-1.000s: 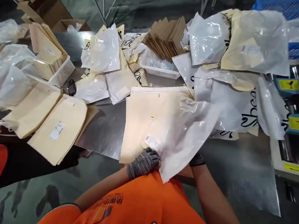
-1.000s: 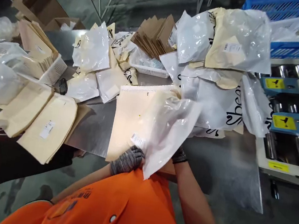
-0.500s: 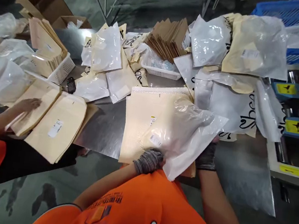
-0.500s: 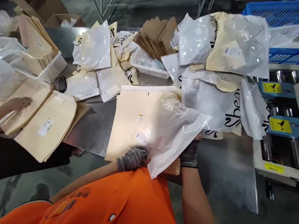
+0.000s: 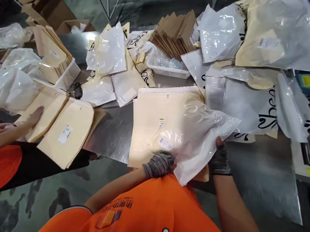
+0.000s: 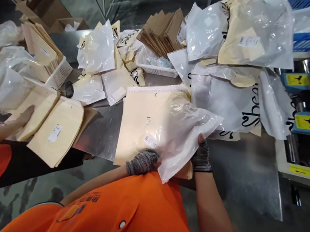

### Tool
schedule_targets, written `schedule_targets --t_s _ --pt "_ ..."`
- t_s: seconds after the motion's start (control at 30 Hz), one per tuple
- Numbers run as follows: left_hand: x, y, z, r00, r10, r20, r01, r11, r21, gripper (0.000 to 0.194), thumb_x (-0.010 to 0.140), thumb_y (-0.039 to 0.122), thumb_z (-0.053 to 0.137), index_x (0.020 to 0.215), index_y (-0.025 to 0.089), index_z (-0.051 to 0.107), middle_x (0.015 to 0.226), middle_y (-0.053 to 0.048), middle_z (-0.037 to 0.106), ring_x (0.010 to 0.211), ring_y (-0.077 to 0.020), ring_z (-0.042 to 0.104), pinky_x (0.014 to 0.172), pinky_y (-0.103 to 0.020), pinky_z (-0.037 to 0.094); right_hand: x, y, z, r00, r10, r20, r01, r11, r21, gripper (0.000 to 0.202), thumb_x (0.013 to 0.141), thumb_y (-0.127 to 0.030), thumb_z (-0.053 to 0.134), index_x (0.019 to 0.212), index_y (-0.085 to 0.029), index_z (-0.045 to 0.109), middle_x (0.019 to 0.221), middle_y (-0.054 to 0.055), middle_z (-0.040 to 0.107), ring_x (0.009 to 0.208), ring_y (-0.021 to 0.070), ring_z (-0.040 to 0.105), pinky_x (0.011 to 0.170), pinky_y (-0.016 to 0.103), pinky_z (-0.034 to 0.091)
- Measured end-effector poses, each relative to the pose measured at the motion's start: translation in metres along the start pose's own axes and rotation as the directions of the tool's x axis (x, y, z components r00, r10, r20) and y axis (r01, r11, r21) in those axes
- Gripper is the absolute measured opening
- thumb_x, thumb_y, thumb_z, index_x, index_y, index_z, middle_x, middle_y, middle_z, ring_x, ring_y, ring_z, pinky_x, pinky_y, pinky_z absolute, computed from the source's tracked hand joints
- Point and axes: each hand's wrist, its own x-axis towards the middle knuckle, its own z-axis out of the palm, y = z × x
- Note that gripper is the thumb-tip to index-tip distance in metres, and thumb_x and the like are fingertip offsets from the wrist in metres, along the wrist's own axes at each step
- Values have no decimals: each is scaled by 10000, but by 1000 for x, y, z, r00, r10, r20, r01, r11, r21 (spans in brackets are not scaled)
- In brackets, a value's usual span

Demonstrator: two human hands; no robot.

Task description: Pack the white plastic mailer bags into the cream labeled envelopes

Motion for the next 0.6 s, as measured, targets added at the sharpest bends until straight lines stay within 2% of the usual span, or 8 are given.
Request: schedule_targets --t_s 0.1,0.3,0.4,0.5,0.6 --pt "-1 3 -3 1000 -19 12 18 1000 16 87 989 242 752 960 172 795 1116 -177 857 1080 -327 793 1055 -464 644 -1 -1 1 999 27 -38 -27 1000 -1 518 733 -533 804 1164 -247 803 1232 53 837 1156 256 755 1162 370 588" --pt "-2 6 -4 999 -15 -29 14 1000 -12 174 1023 276 698 912 184 797 1059 -178 860 1017 -331 788 1015 -484 651 3 1 5 995 -56 -86 53 998 -40 372 786 -479 782 1064 -233 789 1104 54 838 1070 246 759 1039 365 639" --pt "-3 6 -5 1000 -13 -28 13 1000 15 170 1017 274 698 926 184 810 1068 -175 864 1014 -320 786 1009 -463 651 6 0 4 994 -21 -108 19 1000 -21 323 765 -446 791 1008 -235 787 1052 40 843 995 226 765 1015 363 658" --pt "-3 8 -6 1000 -5 -15 6 1000 28 193 1038 270 673 956 170 816 1102 -189 864 1048 -325 795 1032 -456 641 6 -2 2 995 23 -102 -24 1000 -12 353 760 -451 795 1041 -239 806 1059 31 850 959 211 780 997 357 676" --pt "-4 8 -7 1000 -1 -14 1 1000 21 186 1034 265 690 954 150 811 1083 -212 860 1037 -342 804 1018 -461 635 8 -2 -1 997 26 -77 -28 999 -36 328 795 -453 786 1053 -250 805 1083 30 851 978 208 796 1045 370 669"
